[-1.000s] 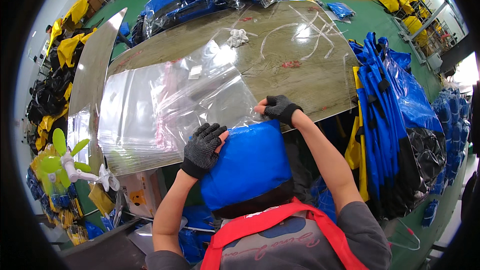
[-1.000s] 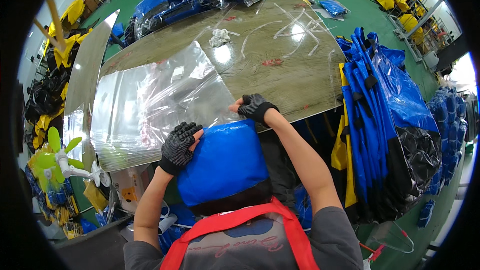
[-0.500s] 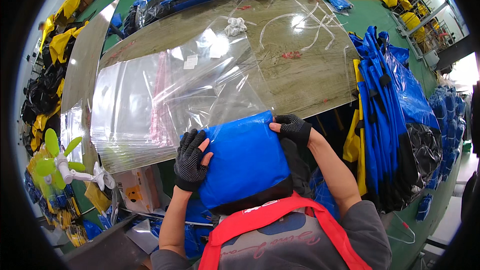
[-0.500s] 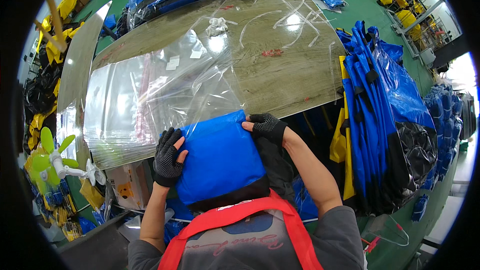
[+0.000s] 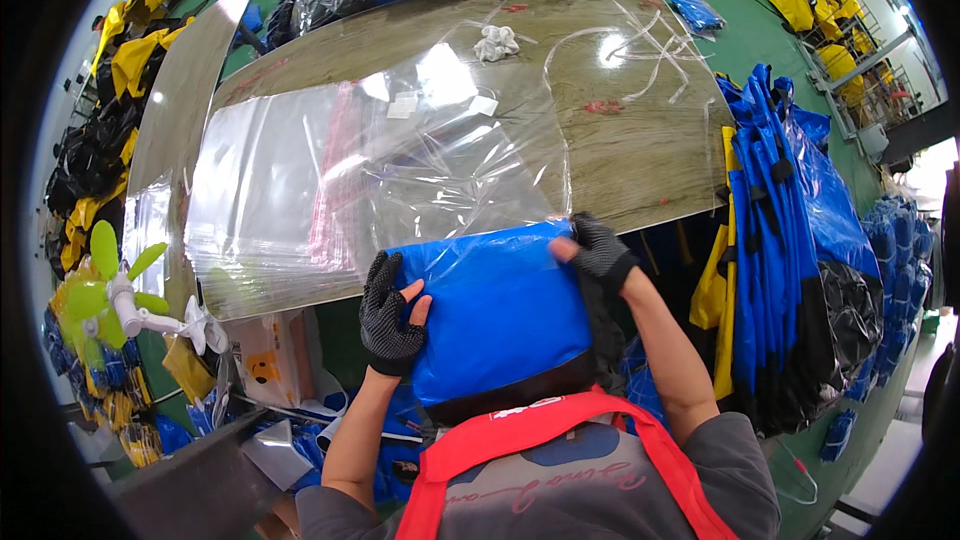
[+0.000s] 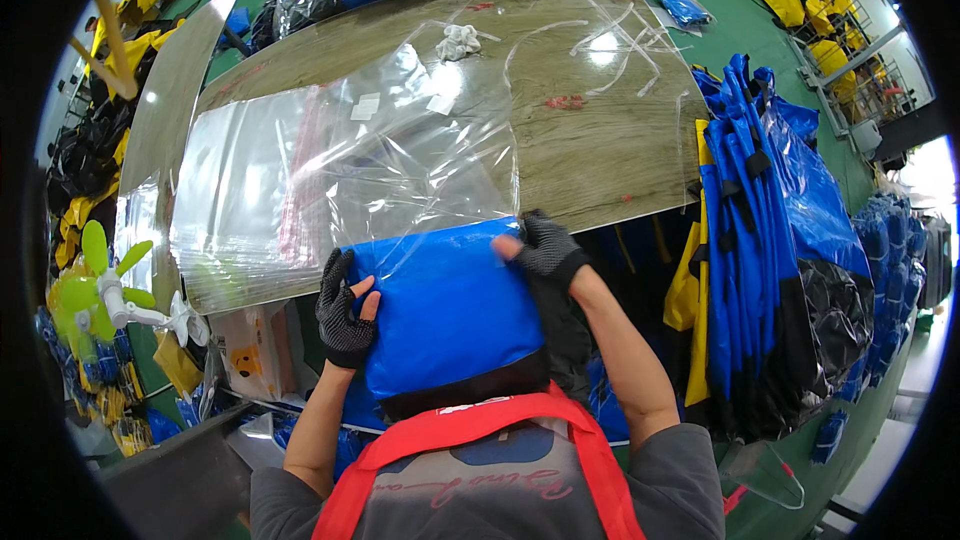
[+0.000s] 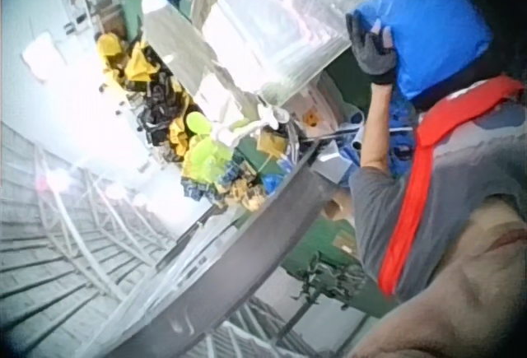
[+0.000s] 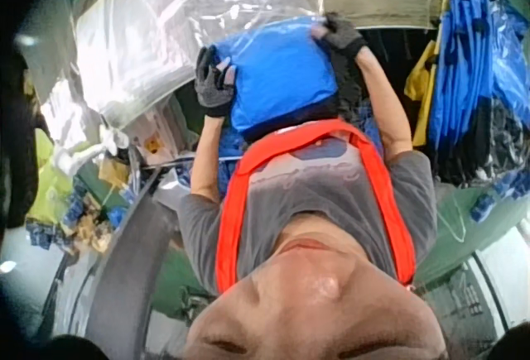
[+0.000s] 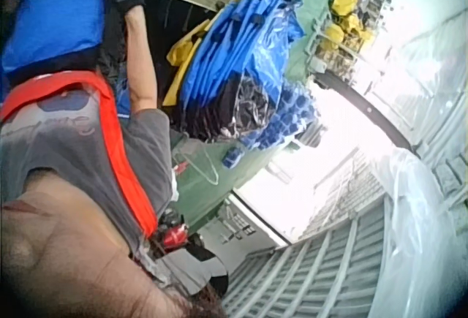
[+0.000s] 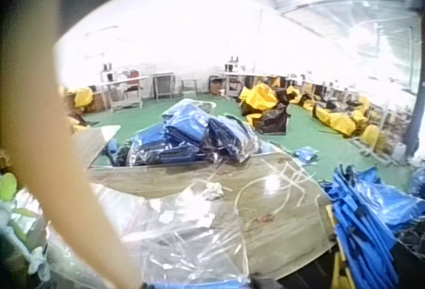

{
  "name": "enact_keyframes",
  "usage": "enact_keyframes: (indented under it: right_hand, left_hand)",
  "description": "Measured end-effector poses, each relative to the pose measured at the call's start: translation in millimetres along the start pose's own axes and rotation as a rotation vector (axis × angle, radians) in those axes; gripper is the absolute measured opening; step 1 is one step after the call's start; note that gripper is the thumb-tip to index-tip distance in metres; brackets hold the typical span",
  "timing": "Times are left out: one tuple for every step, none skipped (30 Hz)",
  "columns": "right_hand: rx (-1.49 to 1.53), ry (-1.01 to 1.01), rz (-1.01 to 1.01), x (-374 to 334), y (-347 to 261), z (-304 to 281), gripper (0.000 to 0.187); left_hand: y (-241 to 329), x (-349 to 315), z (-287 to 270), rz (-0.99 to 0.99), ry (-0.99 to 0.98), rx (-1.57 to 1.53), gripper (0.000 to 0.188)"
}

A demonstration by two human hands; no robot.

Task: The person folds blue and black tarps and places them into clear plastic bags. They repeat this process for multiple tarps, stacking the packaged items on the table.

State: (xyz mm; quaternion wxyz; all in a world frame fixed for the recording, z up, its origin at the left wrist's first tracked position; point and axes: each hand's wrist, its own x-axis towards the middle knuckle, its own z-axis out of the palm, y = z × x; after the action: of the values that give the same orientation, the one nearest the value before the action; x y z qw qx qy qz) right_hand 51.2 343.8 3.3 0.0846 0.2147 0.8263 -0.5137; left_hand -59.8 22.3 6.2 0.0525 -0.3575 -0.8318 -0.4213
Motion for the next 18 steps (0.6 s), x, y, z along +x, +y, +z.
enact_keyframes:
  right_hand:
    - [0.079, 0.080, -0.110, -1, -9, 14, 0.040]
    - [0.308, 0.085, -0.114, -7, -23, 17, 0.037]
    - [0.538, 0.090, -0.107, -16, -34, 19, 0.034]
    - [0.629, 0.050, -0.084, -22, -31, 18, 0.035]
    - [0.718, 0.010, -0.051, -32, -27, 15, 0.036]
    - [0.725, 0.062, -0.035, -42, -31, 14, 0.036]
    - [0.747, 0.143, -0.024, -47, -24, 17, 0.038]
    - [0.805, 0.112, 0.015, -53, -18, 19, 0.041]
    - [0.862, 0.087, 0.058, -63, -11, 20, 0.045]
    - [0.835, -0.003, 0.048, -72, 4, 21, 0.055]
    - [0.809, -0.095, 0.029, -82, 17, 23, 0.065]
    - [0.833, -0.225, 0.034, -96, 14, 21, 0.089]
    - [0.803, -0.337, 0.098, -102, 19, 22, 0.103]
    - [0.734, -0.356, 0.069, -105, 23, 23, 0.101]
    - [0.665, -0.373, 0.040, -109, 26, 24, 0.100]
    - [0.558, -0.328, 0.070, -109, 28, 26, 0.095]
    - [0.447, -0.294, 0.093, -103, 26, 27, 0.090]
    - [0.340, -0.252, 0.113, -99, 25, 29, 0.086]
  left_hand:
    - [-1, 1, 0, 0.019, 0.036, 0.000, 0.027]
    - [-4, 2, 2, -0.079, 0.204, -0.142, 0.036]
    - [-14, 2, 0, -0.272, 0.235, -0.158, 0.053]
    - [-16, 0, -2, -0.485, 0.177, -0.465, 0.060]
    - [-6, 3, -11, -0.697, 0.114, -0.779, 0.067]
    - [4, 9, -29, -0.846, -0.172, -0.957, 0.079]
    - [8, 1, -30, -0.851, -0.287, -1.059, 0.082]
    - [20, -11, -31, -0.826, -0.287, -1.021, 0.083]
    - [33, -27, -29, -0.800, -0.293, -0.985, 0.084]
    - [41, -41, -26, -0.648, -0.316, -0.950, 0.086]
    - [49, -58, -23, -0.492, -0.334, -0.906, 0.088]
    - [56, -72, -21, -0.458, -0.297, -0.749, 0.088]
    - [54, -75, -20, -0.563, -0.298, -0.723, 0.086]
    - [57, -74, -21, -0.673, -0.301, -0.696, 0.084]
    - [59, -75, -21, -0.782, -0.306, -0.668, 0.081]
    - [52, -83, -10, -0.765, -0.267, -0.552, 0.075]
    - [37, -95, 2, -0.839, -0.243, -0.540, 0.074]
    - [20, -105, 15, -0.907, -0.225, -0.527, 0.073]
